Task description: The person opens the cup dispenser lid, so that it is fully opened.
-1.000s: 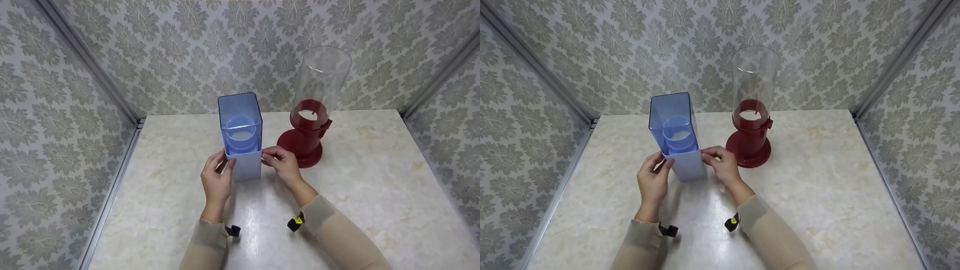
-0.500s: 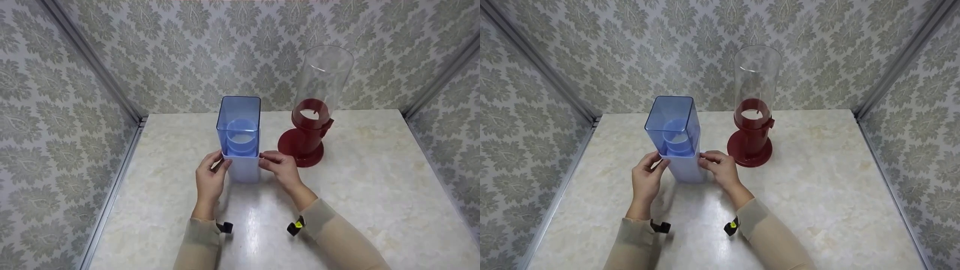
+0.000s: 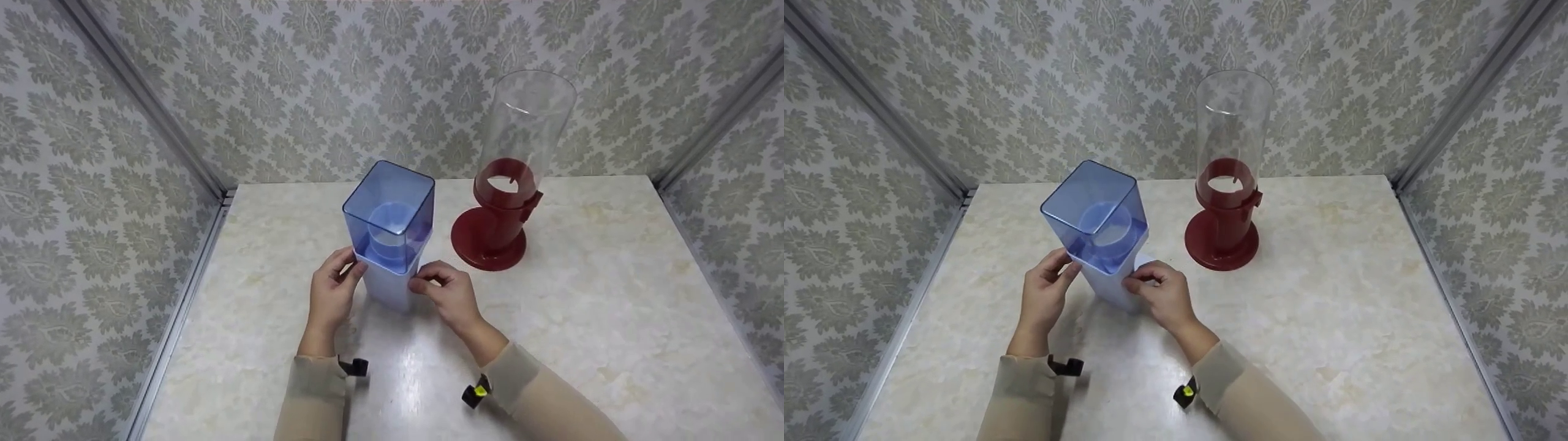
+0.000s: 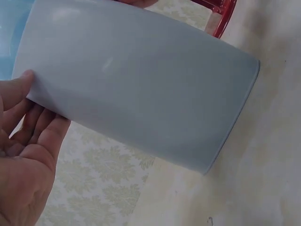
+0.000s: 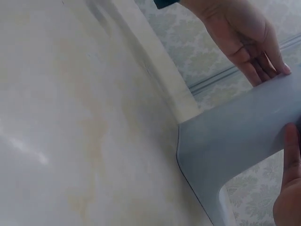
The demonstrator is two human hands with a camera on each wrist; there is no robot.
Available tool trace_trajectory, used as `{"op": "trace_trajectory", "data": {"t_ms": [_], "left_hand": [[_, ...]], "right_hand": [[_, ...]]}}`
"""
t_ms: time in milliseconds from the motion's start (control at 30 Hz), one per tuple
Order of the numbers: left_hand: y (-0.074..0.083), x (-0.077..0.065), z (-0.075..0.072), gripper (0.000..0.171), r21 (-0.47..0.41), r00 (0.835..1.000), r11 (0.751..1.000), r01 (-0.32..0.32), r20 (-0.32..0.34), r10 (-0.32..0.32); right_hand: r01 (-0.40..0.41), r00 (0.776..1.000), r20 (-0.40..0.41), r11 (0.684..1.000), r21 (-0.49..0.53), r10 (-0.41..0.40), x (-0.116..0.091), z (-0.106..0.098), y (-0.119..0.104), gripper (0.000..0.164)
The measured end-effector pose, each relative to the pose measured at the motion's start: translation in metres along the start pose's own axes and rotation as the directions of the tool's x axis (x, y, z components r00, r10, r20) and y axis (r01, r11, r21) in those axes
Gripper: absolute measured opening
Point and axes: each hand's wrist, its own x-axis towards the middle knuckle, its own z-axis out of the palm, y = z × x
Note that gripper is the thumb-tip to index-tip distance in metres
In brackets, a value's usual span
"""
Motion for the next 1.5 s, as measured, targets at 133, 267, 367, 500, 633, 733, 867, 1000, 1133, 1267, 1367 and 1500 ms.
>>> {"op": "trace_trajectory", "data": {"t_ms": [133,267,367,500,633,733,867,1000,1133,1267,1367,1500], "left_hand": [[-0.002,-0.001,-0.005,0.036,-0.014,1.0,1.0,-0.002,0.02,0.002],[-0.003,-0.005,-0.005,0.046,-0.038,0.999,0.999,0.027,0.036,-0.026],[-0.003,-0.013,-0.001,0.068,-0.049,0.998,0.998,0.051,0.026,-0.049],[-0.003,-0.023,0.01,0.101,0.037,0.999,0.999,0.028,-0.032,-0.026],[-0.001,-0.028,0.025,0.128,0.16,0.996,0.987,0.015,-0.094,0.0],[0.002,-0.029,0.034,0.139,0.212,0.99,0.976,0.059,-0.135,-0.031],[0.005,-0.028,0.042,0.141,0.24,0.983,0.964,0.117,-0.168,-0.078],[0.009,-0.025,0.048,0.135,0.24,0.982,0.963,0.124,-0.17,-0.084],[0.008,-0.023,0.049,0.126,0.238,0.984,0.967,0.095,-0.167,-0.055],[0.006,-0.022,0.046,0.122,0.259,0.988,0.963,0.069,-0.149,-0.031],[0.004,-0.021,0.04,0.122,0.272,0.992,0.961,0.057,-0.121,-0.024],[0.002,-0.017,0.03,0.121,0.275,0.997,0.961,0.039,-0.072,-0.02]], "right_hand": [[0.049,0.998,-0.024,0.997,-0.053,-0.051,-0.011,0.012,-0.002,0.008],[0.091,0.995,-0.024,0.993,-0.077,-0.093,-0.013,0.013,-0.007,0.011],[0.163,0.986,-0.038,0.986,-0.044,-0.165,-0.004,0.004,-0.017,0.02],[0.264,0.964,-0.054,0.963,0.057,-0.261,0.025,-0.013,-0.037,0.063],[0.249,0.963,0.067,0.96,0.13,-0.259,0.064,-0.028,-0.059,0.106],[0.169,0.961,0.205,0.981,0.095,-0.186,0.09,-0.032,-0.076,0.134],[0.097,0.911,0.397,0.994,0.06,-0.112,0.117,-0.032,-0.094,0.156],[0.042,0.83,0.554,0.998,0.055,-0.065,0.137,-0.033,-0.107,0.163],[0.008,0.756,0.653,0.998,0.063,-0.048,0.149,-0.031,-0.117,0.163],[-0.018,0.694,0.718,0.996,0.086,-0.05,0.155,-0.028,-0.12,0.159],[-0.007,0.69,0.722,0.997,0.075,-0.05,0.154,-0.024,-0.119,0.154],[-0.009,0.713,0.698,0.994,0.105,-0.067,0.146,-0.016,-0.115,0.146]]}}
